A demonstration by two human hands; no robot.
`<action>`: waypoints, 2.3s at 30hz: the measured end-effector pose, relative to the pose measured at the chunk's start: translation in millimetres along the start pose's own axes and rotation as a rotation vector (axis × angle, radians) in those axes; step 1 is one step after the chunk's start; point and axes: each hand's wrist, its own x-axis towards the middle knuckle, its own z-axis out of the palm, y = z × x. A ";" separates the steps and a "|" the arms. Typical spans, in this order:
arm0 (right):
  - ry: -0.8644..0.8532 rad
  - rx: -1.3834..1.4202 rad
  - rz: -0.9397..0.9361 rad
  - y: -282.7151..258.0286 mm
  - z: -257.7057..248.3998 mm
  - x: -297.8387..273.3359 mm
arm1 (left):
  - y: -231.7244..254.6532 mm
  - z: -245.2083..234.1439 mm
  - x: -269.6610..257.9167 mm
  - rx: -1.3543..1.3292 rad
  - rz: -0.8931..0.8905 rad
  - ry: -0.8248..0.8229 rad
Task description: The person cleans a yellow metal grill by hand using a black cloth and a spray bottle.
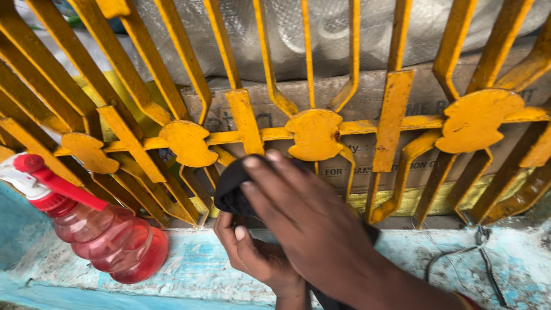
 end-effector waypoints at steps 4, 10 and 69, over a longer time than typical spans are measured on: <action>-0.127 -0.088 0.000 2.1 33.4 7.7 | 7.0 0.8 6.8 0.031 -0.035 0.054; -0.192 0.044 -0.037 4.8 36.8 -17.7 | 17.6 -0.3 -1.1 0.355 0.163 -0.016; -0.015 0.669 0.346 9.4 35.3 -24.2 | 10.8 0.3 64.6 0.890 0.396 0.090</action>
